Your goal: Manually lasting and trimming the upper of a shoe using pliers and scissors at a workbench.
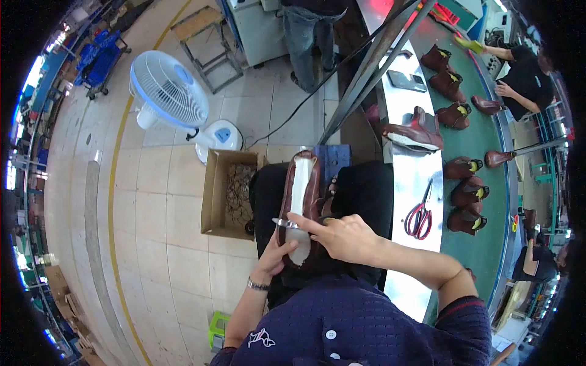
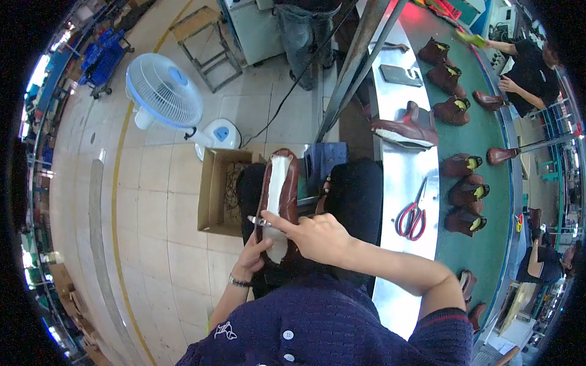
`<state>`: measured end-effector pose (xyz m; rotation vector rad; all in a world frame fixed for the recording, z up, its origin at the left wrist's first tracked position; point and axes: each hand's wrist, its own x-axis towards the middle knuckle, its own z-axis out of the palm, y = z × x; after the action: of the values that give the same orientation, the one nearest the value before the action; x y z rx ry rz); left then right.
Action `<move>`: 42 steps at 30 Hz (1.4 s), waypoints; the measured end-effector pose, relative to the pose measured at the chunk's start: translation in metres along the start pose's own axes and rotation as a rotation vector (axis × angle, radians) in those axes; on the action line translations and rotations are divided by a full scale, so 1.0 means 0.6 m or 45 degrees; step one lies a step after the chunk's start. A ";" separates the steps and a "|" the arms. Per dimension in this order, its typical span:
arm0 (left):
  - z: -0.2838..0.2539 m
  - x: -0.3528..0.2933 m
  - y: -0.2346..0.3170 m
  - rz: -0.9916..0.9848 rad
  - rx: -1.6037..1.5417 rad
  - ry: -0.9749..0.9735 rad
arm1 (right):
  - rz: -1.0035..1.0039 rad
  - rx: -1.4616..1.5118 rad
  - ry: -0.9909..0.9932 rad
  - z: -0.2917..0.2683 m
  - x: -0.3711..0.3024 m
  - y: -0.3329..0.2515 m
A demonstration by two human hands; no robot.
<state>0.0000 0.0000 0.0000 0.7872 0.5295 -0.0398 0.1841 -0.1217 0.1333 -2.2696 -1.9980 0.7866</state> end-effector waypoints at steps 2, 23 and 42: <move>-0.024 0.000 0.014 -0.079 -0.222 0.109 | 0.223 0.454 0.356 0.035 0.005 0.022; 0.158 -0.015 0.103 0.374 0.693 0.052 | -0.071 2.260 0.706 0.117 -0.176 0.083; 0.361 0.133 0.072 0.353 1.727 -0.881 | 2.279 0.513 2.271 0.272 -0.641 0.252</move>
<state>0.1746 -0.1045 0.1176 2.0480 -0.3764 -0.4304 0.2411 -0.5588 0.0765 -2.0620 0.8894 -0.7967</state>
